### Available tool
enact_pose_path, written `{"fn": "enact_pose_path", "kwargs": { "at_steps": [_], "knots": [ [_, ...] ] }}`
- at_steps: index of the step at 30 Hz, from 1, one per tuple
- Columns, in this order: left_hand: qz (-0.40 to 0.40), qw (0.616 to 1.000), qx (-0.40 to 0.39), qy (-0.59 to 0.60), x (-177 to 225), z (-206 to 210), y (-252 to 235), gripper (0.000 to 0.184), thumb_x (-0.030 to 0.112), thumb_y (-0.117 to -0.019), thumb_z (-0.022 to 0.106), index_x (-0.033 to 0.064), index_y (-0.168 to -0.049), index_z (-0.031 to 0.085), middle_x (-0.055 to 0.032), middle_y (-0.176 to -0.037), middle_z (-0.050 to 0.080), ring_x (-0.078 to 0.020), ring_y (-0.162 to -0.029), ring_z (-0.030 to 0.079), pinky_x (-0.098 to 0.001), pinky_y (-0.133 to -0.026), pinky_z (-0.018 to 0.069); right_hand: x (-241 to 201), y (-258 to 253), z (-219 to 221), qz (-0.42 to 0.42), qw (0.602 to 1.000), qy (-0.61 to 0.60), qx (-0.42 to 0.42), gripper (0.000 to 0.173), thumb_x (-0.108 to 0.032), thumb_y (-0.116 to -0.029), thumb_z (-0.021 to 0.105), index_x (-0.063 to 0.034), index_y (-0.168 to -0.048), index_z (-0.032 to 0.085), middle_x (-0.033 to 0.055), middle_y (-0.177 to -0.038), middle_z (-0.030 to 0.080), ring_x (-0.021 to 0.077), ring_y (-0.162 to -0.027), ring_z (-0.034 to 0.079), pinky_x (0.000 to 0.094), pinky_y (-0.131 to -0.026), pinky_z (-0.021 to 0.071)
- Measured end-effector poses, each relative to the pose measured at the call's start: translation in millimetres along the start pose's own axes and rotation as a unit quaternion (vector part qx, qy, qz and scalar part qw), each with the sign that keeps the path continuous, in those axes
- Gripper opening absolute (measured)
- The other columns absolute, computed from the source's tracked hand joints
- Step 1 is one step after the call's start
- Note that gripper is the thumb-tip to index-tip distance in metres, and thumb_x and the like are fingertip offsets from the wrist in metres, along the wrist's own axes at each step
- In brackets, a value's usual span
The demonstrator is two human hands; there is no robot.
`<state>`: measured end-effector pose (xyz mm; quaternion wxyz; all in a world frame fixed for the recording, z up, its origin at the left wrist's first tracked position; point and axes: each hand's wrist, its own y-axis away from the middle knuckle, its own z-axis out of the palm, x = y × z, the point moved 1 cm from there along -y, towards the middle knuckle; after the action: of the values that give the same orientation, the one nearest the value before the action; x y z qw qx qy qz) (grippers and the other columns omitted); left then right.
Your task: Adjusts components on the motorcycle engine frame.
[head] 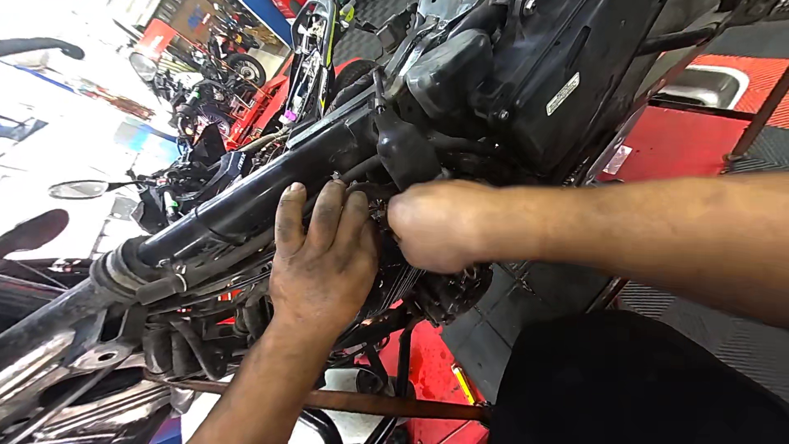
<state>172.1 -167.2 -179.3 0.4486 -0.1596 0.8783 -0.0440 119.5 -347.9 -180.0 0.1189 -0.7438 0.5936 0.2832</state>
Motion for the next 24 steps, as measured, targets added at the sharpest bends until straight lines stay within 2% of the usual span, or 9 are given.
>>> {"fn": "enact_pose_path", "kwargs": {
  "at_steps": [3,6,8,9,10,12,15,18,24],
  "knots": [
    [0.003,1.0,-0.008,0.002,-1,0,-1,0.021,0.008,-0.1002,0.054,0.0088,-0.104,0.074,-0.009,-0.132,0.066,-0.0324,-0.138,0.051,-0.061,-0.12,0.0275,8,-9,61,0.013,0.994,-0.094,0.054,0.016,-0.026,-0.099,0.061,-0.0125,-0.09,0.064,0.0054,-0.078,0.062,0.0238,-0.073,0.066,0.0468,-0.058,0.0548],
    [0.009,1.0,-0.009,0.002,-1,-1,0,0.02,0.009,-0.0999,0.054,0.0092,-0.103,0.074,-0.0092,-0.133,0.066,-0.033,-0.138,0.051,-0.0615,-0.12,0.0267,3,-28,124,0.009,0.972,-0.233,0.028,0.019,-0.027,-0.1023,0.059,-0.009,-0.101,0.066,0.0086,-0.083,0.066,0.0246,-0.075,0.068,0.047,-0.065,0.0577],
    [0.011,1.0,-0.013,-0.008,-1,-2,-1,0.02,0.01,-0.1004,0.054,0.0097,-0.105,0.074,-0.0087,-0.134,0.066,-0.0329,-0.139,0.051,-0.0615,-0.12,0.0269,-5,-26,145,-0.017,0.965,-0.26,-0.011,0.03,-0.032,-0.1061,0.051,-0.0067,-0.104,0.066,0.0114,-0.085,0.066,0.0274,-0.077,0.069,0.0498,-0.068,0.0578],
    [0.012,1.0,-0.013,-0.011,-1,-2,-1,0.021,0.01,-0.1004,0.054,0.0097,-0.105,0.074,-0.0088,-0.134,0.066,-0.0329,-0.138,0.051,-0.0615,-0.12,0.027,-8,-20,149,-0.033,0.968,-0.248,-0.024,0.035,-0.036,-0.1075,0.045,-0.0061,-0.105,0.064,0.0133,-0.088,0.065,0.0307,-0.084,0.067,0.0535,-0.072,0.0553],
    [0.012,1.0,-0.011,-0.013,-1,-2,-1,0.021,0.01,-0.1003,0.054,0.0098,-0.104,0.075,-0.0089,-0.133,0.066,-0.0329,-0.138,0.051,-0.0615,-0.12,0.0269,-7,-11,147,-0.043,0.973,-0.226,-0.016,0.038,-0.038,-0.1076,0.042,-0.0068,-0.106,0.064,0.0136,-0.09,0.065,0.0323,-0.088,0.067,0.0553,-0.074,0.0547],
    [0.01,1.0,-0.006,-0.011,-1,-1,-1,0.02,0.009,-0.0995,0.054,0.0094,-0.103,0.074,-0.0092,-0.132,0.067,-0.0326,-0.138,0.052,-0.0616,-0.12,0.0272,1,9,127,-0.028,0.979,-0.199,0.027,0.036,-0.038,-0.107,0.045,-0.0101,-0.102,0.067,0.0104,-0.085,0.066,0.0298,-0.084,0.068,0.0538,-0.07,0.0544],
    [0.009,1.0,-0.006,0.001,-1,-1,1,0.021,0.007,-0.0991,0.053,0.0085,-0.103,0.074,-0.0098,-0.132,0.067,-0.0327,-0.138,0.052,-0.0615,-0.12,0.0275,16,22,76,0.018,0.986,-0.151,0.064,0.032,-0.037,-0.1051,0.05,-0.0176,-0.085,0.065,0.0003,-0.067,0.059,0.0188,-0.065,0.063,0.0431,-0.055,0.0508],
    [0.011,1.0,-0.007,0.007,-1,-1,0,0.022,0.006,-0.0992,0.052,0.0075,-0.104,0.073,-0.0107,-0.132,0.066,-0.0333,-0.138,0.051,-0.0616,-0.121,0.0258,25,13,35,0.005,0.989,-0.139,0.042,0.035,-0.029,-0.1027,0.051,-0.017,-0.071,0.06,-0.0001,-0.061,0.053,0.0168,-0.057,0.055,0.0414,-0.048,0.0433],
    [0.002,1.0,0.0,0.003,-1,-2,0,0.024,0.007,-0.1013,0.051,0.0065,-0.104,0.074,-0.0097,-0.13,0.068,-0.0314,-0.136,0.053,-0.0601,-0.121,0.027,3,5,-9,-0.001,1.0,-0.025,-0.015,0.027,-0.019,-0.1013,0.055,-0.0134,-0.075,0.061,0.0012,-0.067,0.054,0.0154,-0.059,0.053,0.038,-0.05,0.043]
  ]
}}
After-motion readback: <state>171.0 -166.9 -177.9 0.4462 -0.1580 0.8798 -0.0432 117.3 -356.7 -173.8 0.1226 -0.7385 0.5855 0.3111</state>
